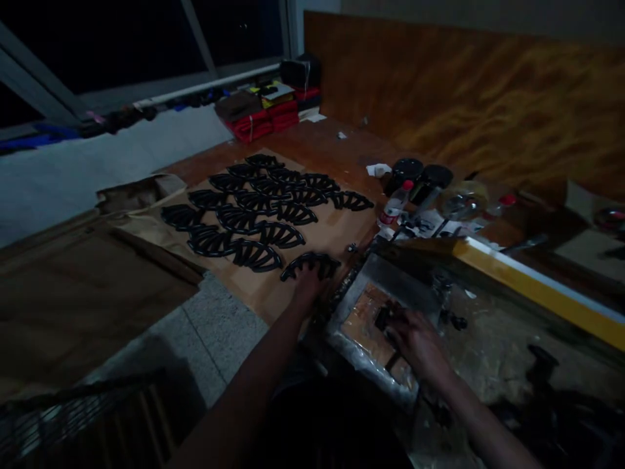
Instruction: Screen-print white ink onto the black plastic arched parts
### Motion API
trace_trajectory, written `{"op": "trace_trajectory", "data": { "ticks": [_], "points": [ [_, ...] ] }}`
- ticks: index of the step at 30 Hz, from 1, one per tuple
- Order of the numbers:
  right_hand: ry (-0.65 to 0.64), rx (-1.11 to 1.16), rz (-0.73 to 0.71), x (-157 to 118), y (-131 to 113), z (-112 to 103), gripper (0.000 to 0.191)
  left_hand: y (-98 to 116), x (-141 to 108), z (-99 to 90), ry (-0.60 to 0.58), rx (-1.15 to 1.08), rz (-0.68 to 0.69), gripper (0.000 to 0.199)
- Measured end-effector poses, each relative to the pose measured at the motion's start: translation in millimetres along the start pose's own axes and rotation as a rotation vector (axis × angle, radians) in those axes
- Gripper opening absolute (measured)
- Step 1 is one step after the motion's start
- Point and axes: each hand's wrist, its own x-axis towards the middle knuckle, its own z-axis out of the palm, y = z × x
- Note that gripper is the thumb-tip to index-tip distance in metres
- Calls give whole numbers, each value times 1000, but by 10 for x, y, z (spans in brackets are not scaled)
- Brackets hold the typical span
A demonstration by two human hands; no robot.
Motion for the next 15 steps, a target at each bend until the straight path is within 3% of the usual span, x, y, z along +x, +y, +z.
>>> {"op": "trace_trajectory", "data": {
  "ticks": [5, 10, 15],
  "points": [
    [-121, 228, -3, 816, -495, 184, 31, -60, -11, -40, 9, 40, 60, 59],
    [-393, 168, 97, 1661, -850, 575, 32, -50, -11, -62, 22, 83, 42, 46],
    [-510, 85, 237, 1934, -850, 714, 37, -54, -3, -25, 49, 102, 31, 45]
  ]
}}
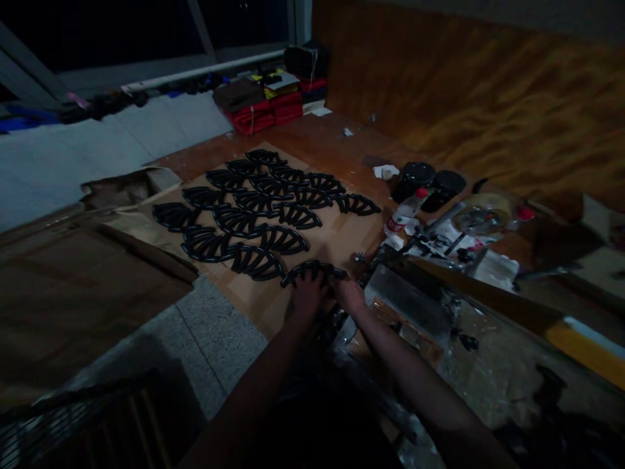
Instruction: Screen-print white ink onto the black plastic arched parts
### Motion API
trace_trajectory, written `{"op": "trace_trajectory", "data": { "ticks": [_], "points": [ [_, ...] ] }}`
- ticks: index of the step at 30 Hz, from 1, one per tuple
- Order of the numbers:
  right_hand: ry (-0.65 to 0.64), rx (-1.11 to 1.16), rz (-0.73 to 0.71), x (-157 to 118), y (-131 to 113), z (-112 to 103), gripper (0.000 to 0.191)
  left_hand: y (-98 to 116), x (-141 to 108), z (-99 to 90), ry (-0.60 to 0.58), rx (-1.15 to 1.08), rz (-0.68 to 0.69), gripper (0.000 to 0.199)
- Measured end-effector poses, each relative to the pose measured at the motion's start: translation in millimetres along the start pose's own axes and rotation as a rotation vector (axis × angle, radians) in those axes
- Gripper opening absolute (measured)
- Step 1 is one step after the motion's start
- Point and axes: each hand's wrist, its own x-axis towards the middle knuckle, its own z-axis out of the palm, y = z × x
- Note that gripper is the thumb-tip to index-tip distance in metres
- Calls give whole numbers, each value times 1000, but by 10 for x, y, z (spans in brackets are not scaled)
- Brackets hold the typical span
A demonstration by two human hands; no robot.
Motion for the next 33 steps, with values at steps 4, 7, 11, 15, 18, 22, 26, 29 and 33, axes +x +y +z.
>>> {"op": "trace_trajectory", "data": {
  "ticks": [4, 7, 11, 15, 18, 22, 26, 29, 33],
  "points": [
    [5, 4, 68, 1, -4, -16, 41, 7, -18, 39, 12, 13, 0, 49],
    [-24, 25, 116, 26, -59, -17, 44, 37, -6, 37, -13, 30, -11, 56],
    [-45, 57, 139, 61, -108, -7, 41, 72, 30, -1, -52, 47, -33, 54],
    [-32, 88, 117, 9, -78, -17, 38, 92, 12, -46, -43, 48, -10, 55],
    [22, 135, 77, -66, -48, -64, 35, 119, -22, -88, -37, 42, 5, 49],
    [150, 207, 25, -60, -25, -210, 31, 156, 58, -246, 23, 37, -26, 42],
    [286, 280, -22, 127, 60, -386, 35, 217, 432, -538, 54, 29, 68, 46],
    [425, 357, -41, 237, 187, -434, 39, 357, 869, -684, 72, 47, 164, 50],
    [540, 407, -33, 165, 401, -341, 41, 651, 1458, -616, 42, 58, 310, 53]
  ]
}}
